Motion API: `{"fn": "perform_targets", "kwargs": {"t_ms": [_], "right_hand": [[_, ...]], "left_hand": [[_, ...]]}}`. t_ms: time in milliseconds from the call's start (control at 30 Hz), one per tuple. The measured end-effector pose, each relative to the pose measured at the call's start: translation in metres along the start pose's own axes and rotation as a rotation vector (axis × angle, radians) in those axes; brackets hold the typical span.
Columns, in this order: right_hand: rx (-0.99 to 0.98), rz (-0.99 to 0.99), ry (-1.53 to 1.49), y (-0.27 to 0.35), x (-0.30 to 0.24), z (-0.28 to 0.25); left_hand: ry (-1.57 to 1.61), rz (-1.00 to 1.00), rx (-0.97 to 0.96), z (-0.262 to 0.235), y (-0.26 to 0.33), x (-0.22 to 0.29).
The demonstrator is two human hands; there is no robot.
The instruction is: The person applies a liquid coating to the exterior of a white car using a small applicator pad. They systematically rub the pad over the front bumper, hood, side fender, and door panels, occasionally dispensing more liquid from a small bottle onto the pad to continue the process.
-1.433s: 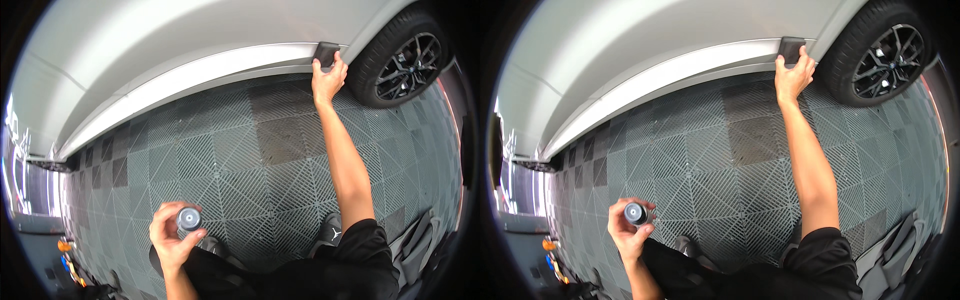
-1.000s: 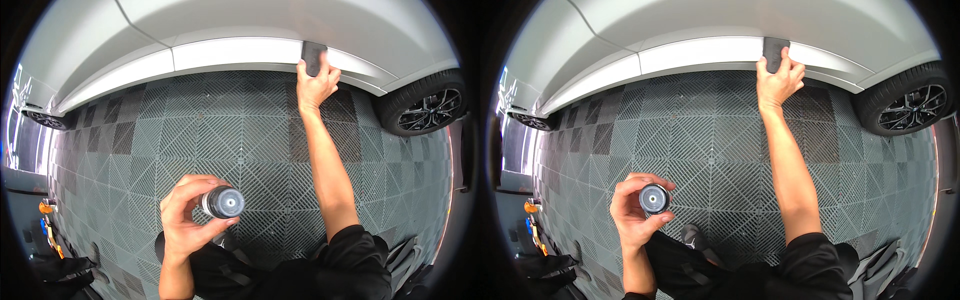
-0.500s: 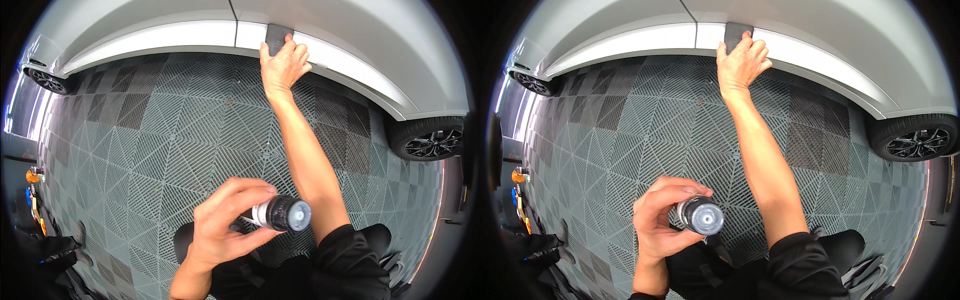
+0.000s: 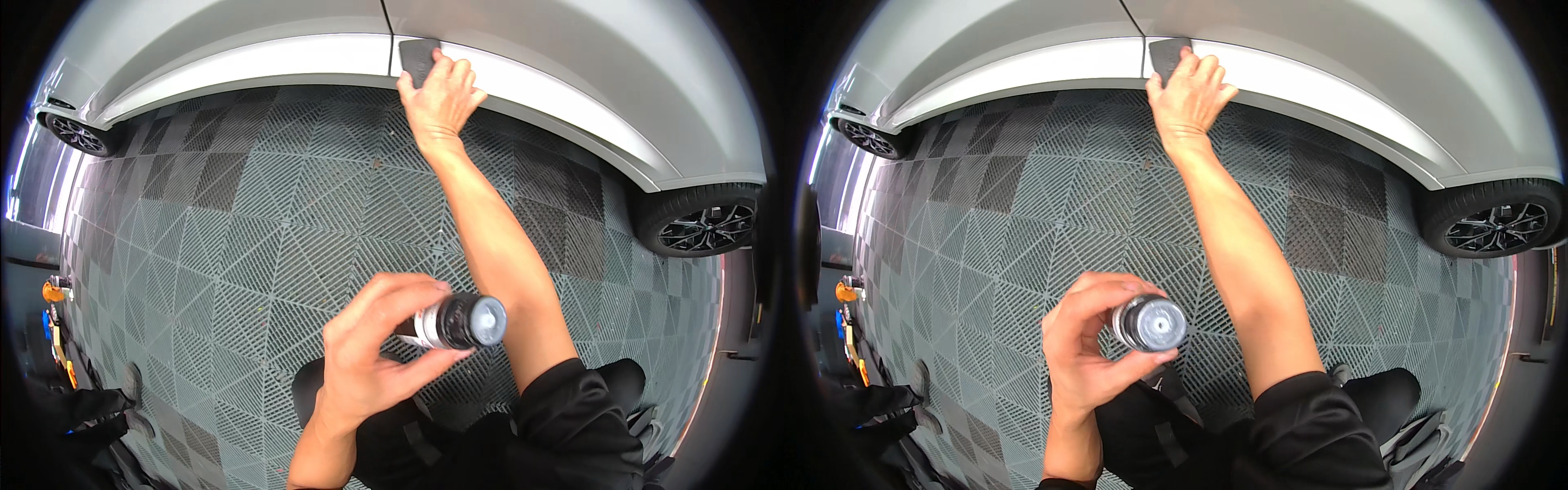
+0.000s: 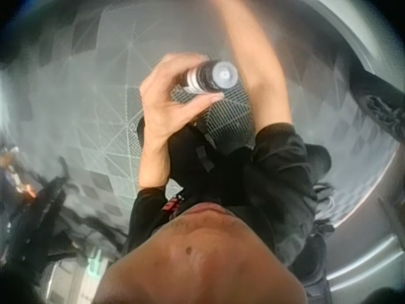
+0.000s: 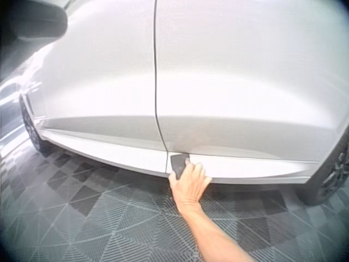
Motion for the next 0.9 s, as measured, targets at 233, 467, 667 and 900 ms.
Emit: {"fn": "perform_targets", "kwargs": {"t_ms": [233, 467, 667, 900], "right_hand": [[0.034, 0.121, 0.113, -0.01, 0.12, -0.064], [0.14, 0.36, 0.2, -0.014, 0.236, -0.127], [0.132, 0.247, 0.187, -0.014, 0.213, -0.111], [0.076, 0.073, 0.077, -0.009, 0.099, -0.051]], "left_hand": [[-0.081, -0.042, 0.155, -0.011, -0.005, 0.0], [-0.132, 0.007, 0.131, -0.002, -0.002, 0.013], [-0.09, -0.007, 0.174, -0.005, -0.001, 0.013], [-0.046, 0.003, 0.062, 0.008, -0.006, 0.002]]}}
Point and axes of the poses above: each hand's wrist, its own y-axis away from the middle knuckle, its own z-axis out of the palm, x = y × z, the point moved 10 cm from there along -y, towards the middle knuckle, and after that the axes turned 4 degrees about -x, right-handed, at the moved point
